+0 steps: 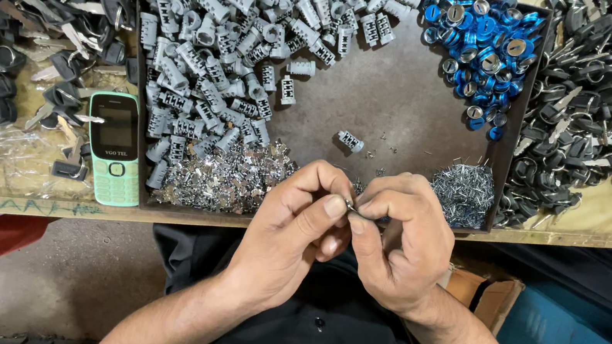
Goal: The person assembles key cylinders by hand, inserting small metal pins into gray plastic housings and then attaching blue caps. The person repeatedly picks components from a tray, aligns them, and secures the caps to complete each unit.
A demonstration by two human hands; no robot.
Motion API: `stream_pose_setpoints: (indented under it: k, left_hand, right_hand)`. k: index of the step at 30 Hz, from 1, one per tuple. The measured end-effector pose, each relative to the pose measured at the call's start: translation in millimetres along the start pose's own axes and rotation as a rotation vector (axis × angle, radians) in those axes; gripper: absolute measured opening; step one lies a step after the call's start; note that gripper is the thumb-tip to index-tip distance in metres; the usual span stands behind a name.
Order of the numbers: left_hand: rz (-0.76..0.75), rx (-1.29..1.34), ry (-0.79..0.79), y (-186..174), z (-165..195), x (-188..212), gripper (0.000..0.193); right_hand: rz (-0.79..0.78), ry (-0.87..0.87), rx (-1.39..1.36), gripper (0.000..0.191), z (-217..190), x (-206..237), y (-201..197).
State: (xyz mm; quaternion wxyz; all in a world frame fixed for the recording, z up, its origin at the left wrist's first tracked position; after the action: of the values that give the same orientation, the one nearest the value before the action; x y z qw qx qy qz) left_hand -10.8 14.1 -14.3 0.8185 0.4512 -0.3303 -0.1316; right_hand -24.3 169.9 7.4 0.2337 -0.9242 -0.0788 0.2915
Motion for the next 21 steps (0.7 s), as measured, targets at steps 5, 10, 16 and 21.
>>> stream_pose_setpoints:
  k: [5, 10, 16, 21]
  left_hand:
    - [0.007, -0.006, -0.015, 2.0, -1.0, 0.3, 0.013]
    - [0.005, -0.002, -0.013, 0.2, 0.1, 1.7, 0.013]
    - [0.001, -0.064, -0.009, -6.0, -1.4, 0.1, 0.011]
    - [0.001, -0.058, 0.018, -7.9, -3.6, -1.5, 0.011]
  right_hand:
    - [0.005, -0.009, 0.014, 0.016, -0.6, -1.1, 0.2]
    - [-0.013, -0.031, -0.002, 0.020, -2.5, -2.7, -1.0]
    - [0.020, 0.095, -0.121, 0.018, -2.6, 0.4, -1.1]
    - [0.001, 0.068, -0.052, 0.016, -0.8, 2.3, 1.0]
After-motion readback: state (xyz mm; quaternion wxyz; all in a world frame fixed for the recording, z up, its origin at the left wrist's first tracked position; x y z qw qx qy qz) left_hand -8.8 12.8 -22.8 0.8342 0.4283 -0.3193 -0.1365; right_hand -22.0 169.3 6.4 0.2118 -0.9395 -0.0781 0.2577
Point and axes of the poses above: each hand's wrist, its own x-axis away from the middle knuckle, its own y-axis out of the palm, z = x × y, the point moved 1 cm from there along -x, towards the middle knuckle, and after that the axes turned 10 degrees about -y, right-handed, at the moved point
